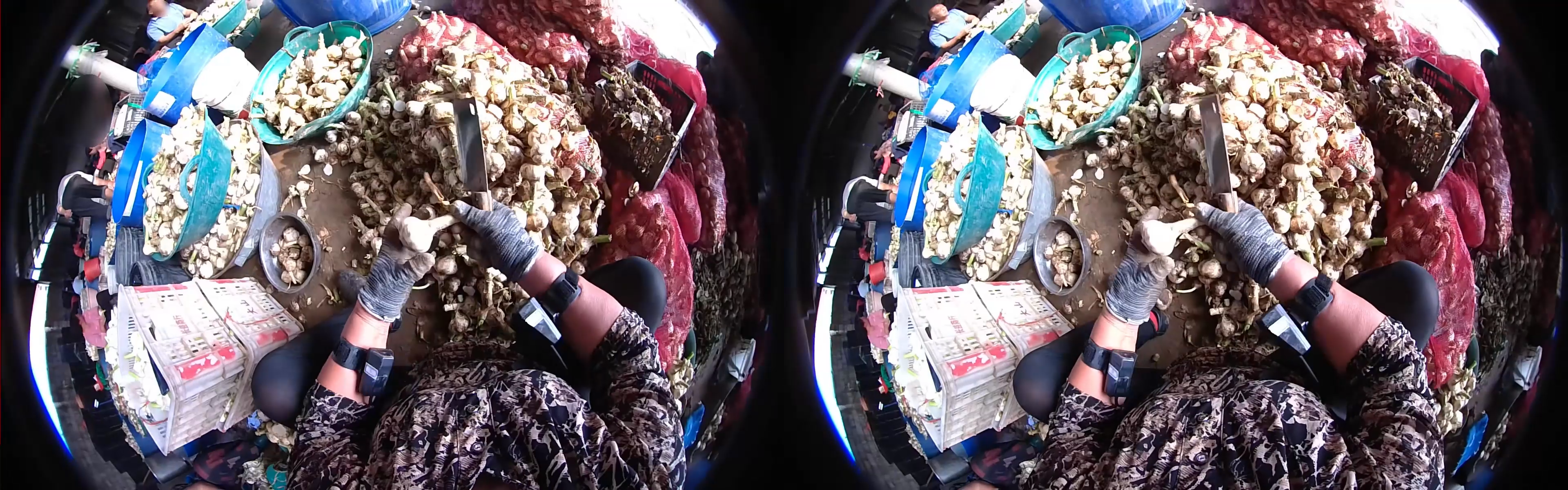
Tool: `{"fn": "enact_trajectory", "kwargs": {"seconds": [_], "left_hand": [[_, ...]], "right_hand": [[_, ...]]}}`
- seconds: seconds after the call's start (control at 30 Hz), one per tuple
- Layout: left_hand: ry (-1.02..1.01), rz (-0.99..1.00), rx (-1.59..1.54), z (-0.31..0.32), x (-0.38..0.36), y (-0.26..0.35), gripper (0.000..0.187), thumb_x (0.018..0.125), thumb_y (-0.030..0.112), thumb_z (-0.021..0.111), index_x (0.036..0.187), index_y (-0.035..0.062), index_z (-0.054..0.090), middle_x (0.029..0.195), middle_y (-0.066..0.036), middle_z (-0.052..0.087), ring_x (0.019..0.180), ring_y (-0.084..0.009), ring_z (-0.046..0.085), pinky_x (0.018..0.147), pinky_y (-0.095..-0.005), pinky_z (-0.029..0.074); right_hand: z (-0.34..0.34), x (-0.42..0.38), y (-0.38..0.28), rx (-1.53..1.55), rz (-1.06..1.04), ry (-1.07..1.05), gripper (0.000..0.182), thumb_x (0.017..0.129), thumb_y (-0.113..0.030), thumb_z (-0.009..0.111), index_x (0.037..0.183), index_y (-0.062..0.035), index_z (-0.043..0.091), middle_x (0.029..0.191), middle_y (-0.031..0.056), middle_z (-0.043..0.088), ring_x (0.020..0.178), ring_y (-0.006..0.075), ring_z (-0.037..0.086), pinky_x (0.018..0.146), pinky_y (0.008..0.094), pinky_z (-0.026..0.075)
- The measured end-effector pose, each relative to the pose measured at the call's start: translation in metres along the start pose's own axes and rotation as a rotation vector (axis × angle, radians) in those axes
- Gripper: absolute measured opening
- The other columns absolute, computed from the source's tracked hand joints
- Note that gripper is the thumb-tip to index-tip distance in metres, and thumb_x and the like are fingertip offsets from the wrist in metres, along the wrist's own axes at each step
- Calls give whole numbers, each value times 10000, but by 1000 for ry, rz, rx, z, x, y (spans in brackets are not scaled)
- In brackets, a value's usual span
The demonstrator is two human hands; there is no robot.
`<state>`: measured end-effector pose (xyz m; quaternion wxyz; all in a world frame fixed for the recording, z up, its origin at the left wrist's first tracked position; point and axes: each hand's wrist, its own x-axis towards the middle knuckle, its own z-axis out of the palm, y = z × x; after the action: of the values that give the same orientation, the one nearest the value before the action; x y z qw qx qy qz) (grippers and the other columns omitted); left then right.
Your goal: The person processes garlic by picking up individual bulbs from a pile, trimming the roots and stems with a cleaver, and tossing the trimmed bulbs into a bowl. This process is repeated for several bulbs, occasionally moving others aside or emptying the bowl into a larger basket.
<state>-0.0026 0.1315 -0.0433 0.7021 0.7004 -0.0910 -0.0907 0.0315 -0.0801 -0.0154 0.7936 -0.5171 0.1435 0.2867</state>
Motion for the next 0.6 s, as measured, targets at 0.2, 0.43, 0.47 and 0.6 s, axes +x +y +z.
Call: {"fn": "enact_trajectory", "kwargs": {"seconds": [0.2, 0.43, 0.47, 0.6], "left_hand": [[20, 117, 28, 21, 4, 18, 675, 956, 461, 613, 1439, 35, 407, 1219, -58, 570, 1023, -124, 561, 843, -252, 456], [23, -131, -189, 6, 1, 14, 739, 818, 192, 808, 1427, 67, 408, 1254, -53, 566, 1170, -175, 539, 1045, -318, 436], [-136, -2, 65, -1, 4, 7, 719, 906, 280, 711, 1480, 82, 327, 1394, -79, 488, 1272, -202, 477, 1107, -353, 382], [-267, 381, 1053, -20, -18, -77, 624, 1015, 386, 494, 1510, 64, 292, 1526, -123, 364, 1389, -231, 391, 1163, -402, 341]], "right_hand": [[5, -7, 22, -12, 64, -69, 251, 943, -352, 676, 1022, -119, 624, 673, -9, 627, 475, 87, 505, 391, 252, 391], [-8, -34, 4, -1203, -632, 108, 293, 821, -240, 731, 1039, -70, 633, 854, 165, 677, 804, 358, 674, 693, 437, 533], [-6, -42, -2, -1302, -652, 55, 287, 800, -226, 729, 1034, -85, 639, 866, 166, 679, 819, 381, 665, 690, 450, 532], [2, -57, -10, -1621, -602, -103, 204, 819, -269, 679, 993, -172, 637, 772, 97, 659, 731, 331, 668, 626, 457, 516]]}}
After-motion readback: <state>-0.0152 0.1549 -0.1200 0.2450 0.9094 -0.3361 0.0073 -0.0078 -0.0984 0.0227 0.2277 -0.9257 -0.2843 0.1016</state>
